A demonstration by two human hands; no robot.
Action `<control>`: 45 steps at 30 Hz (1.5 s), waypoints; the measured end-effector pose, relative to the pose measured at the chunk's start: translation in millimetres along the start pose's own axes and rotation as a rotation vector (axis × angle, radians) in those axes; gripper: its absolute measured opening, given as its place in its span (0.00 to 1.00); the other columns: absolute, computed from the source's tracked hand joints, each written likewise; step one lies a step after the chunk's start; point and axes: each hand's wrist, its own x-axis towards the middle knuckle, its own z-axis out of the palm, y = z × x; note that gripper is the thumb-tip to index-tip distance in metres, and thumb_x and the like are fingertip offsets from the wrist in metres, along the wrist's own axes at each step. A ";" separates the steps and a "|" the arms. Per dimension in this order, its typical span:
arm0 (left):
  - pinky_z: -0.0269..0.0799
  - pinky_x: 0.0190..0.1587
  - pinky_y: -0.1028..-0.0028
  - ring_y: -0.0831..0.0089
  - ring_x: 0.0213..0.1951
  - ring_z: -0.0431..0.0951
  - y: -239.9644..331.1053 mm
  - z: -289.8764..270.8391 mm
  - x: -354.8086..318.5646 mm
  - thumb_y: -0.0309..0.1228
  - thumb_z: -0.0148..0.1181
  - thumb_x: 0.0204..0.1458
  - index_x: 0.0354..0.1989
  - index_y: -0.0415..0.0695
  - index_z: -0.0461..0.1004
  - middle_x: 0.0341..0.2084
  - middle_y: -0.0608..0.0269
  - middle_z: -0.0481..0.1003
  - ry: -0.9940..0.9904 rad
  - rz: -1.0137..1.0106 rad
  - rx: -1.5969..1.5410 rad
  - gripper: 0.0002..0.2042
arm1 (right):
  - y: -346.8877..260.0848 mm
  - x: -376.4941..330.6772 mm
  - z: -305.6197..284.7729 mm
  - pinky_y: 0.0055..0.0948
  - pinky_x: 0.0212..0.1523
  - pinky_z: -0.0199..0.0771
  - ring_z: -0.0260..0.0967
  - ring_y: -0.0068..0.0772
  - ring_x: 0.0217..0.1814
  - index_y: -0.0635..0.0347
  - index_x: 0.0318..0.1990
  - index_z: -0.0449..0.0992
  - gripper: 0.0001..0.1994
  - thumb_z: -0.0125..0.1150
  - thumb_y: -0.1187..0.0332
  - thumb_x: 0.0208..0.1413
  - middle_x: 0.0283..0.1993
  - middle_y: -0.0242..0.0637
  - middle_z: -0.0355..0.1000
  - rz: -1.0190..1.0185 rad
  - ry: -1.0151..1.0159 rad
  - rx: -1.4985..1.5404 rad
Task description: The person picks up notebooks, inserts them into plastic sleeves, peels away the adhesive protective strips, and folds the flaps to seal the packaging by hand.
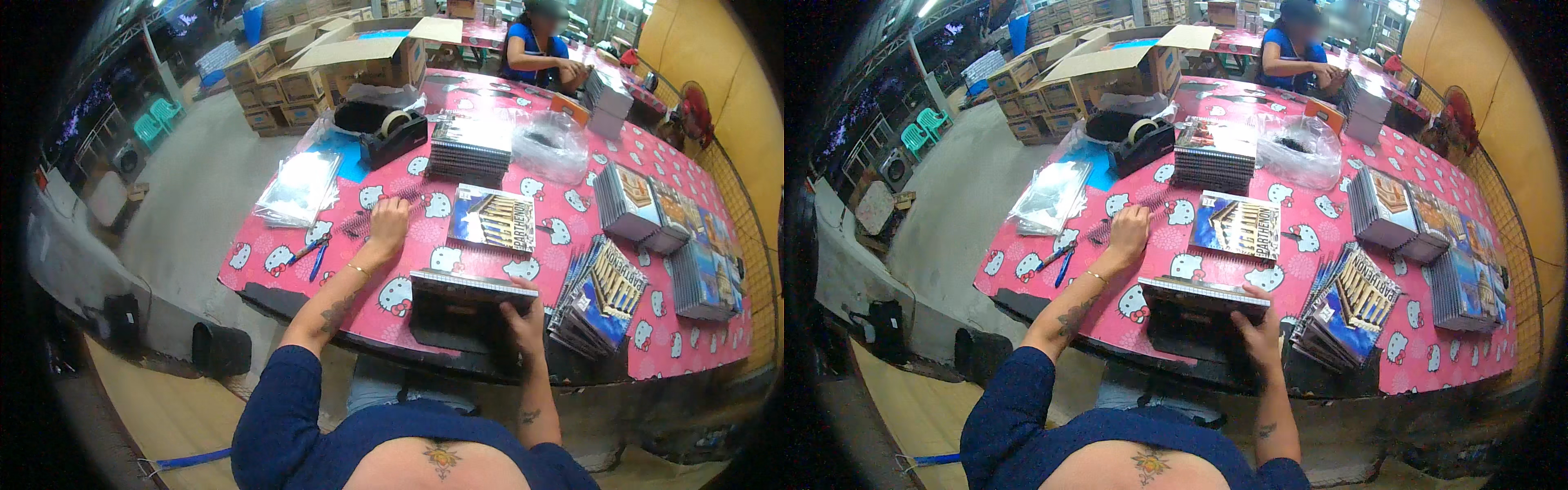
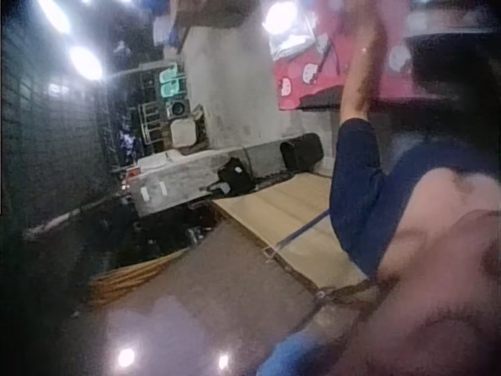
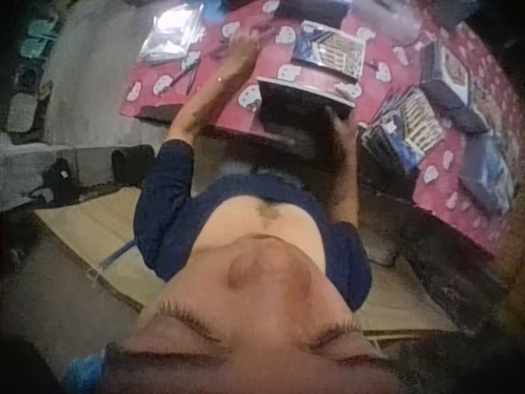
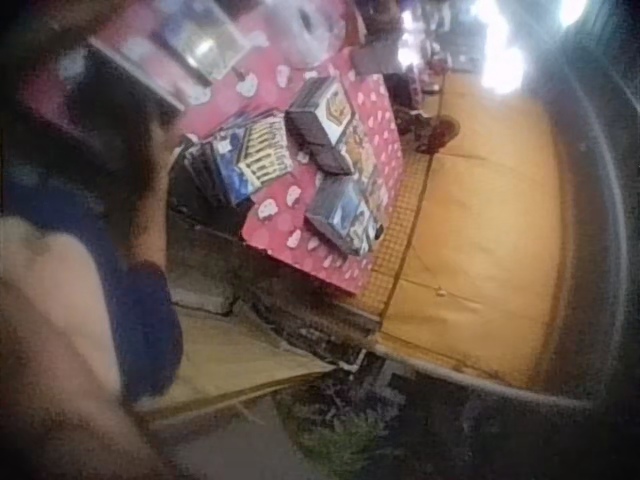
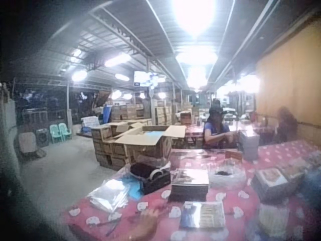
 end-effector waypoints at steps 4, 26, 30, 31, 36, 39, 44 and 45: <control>0.71 0.41 0.58 0.53 0.38 0.76 -2.9 -27.2 -1.5 0.35 0.54 0.58 0.38 0.40 0.72 0.33 0.51 0.74 0.171 0.115 -0.140 0.10 | -54.2 3.0 13.4 0.38 0.62 0.61 0.66 0.40 0.58 0.58 0.61 0.65 0.30 0.70 0.69 0.51 0.54 0.41 0.69 -0.328 0.182 -0.390; 0.71 0.30 0.73 0.71 0.28 0.77 80.3 -178.2 -93.5 0.25 0.63 0.53 0.43 0.39 0.80 0.27 0.58 0.78 0.144 -0.157 -0.716 0.09 | -79.3 45.6 116.0 0.35 0.36 0.72 0.74 0.37 0.31 0.50 0.38 0.78 0.06 0.62 0.65 0.53 0.28 0.33 0.74 -0.553 -0.161 -0.954; 0.71 0.29 0.73 0.70 0.25 0.77 78.9 -175.5 -95.2 0.25 0.64 0.54 0.40 0.39 0.80 0.24 0.58 0.78 0.092 -0.215 -0.715 0.07 | -78.0 45.3 116.5 0.35 0.36 0.71 0.74 0.37 0.31 0.51 0.36 0.78 0.05 0.62 0.65 0.54 0.27 0.34 0.74 -0.559 -0.149 -0.931; 0.71 0.29 0.73 0.69 0.25 0.77 77.4 -173.9 -94.0 0.26 0.64 0.53 0.39 0.39 0.80 0.23 0.58 0.77 0.081 -0.228 -0.708 0.07 | -78.3 45.3 116.7 0.35 0.36 0.71 0.74 0.37 0.31 0.51 0.36 0.78 0.05 0.62 0.65 0.54 0.27 0.34 0.74 -0.561 -0.145 -0.927; 0.71 0.30 0.69 0.67 0.31 0.78 62.9 -178.4 -79.2 0.30 0.62 0.55 0.39 0.41 0.78 0.28 0.56 0.78 -0.021 -0.128 -0.701 0.07 | -80.0 44.8 117.2 0.36 0.38 0.71 0.75 0.38 0.32 0.53 0.35 0.77 0.05 0.62 0.65 0.54 0.28 0.35 0.74 -0.557 -0.170 -0.929; 0.72 0.34 0.65 0.60 0.34 0.77 54.4 -186.1 -64.1 0.32 0.60 0.57 0.42 0.43 0.74 0.33 0.56 0.75 -0.069 0.114 -0.616 0.09 | -80.2 45.6 115.3 0.36 0.39 0.71 0.75 0.39 0.33 0.53 0.35 0.77 0.05 0.61 0.65 0.54 0.29 0.35 0.74 -0.549 -0.196 -0.931; 0.72 0.36 0.64 0.56 0.36 0.76 51.9 -180.2 -62.2 0.38 0.59 0.57 0.46 0.45 0.73 0.39 0.55 0.73 -0.241 0.155 -0.616 0.14 | -99.5 45.6 104.8 0.38 0.40 0.71 0.75 0.39 0.35 0.52 0.39 0.76 0.06 0.59 0.65 0.57 0.31 0.35 0.75 -0.793 -0.163 -0.985; 0.72 0.36 0.64 0.57 0.37 0.76 56.5 -183.2 -59.3 0.40 0.58 0.58 0.47 0.45 0.73 0.40 0.55 0.73 -0.211 0.161 -0.610 0.14 | -98.5 46.4 98.5 0.38 0.39 0.71 0.75 0.40 0.34 0.52 0.40 0.76 0.06 0.58 0.65 0.57 0.31 0.35 0.75 -0.719 -0.218 -1.022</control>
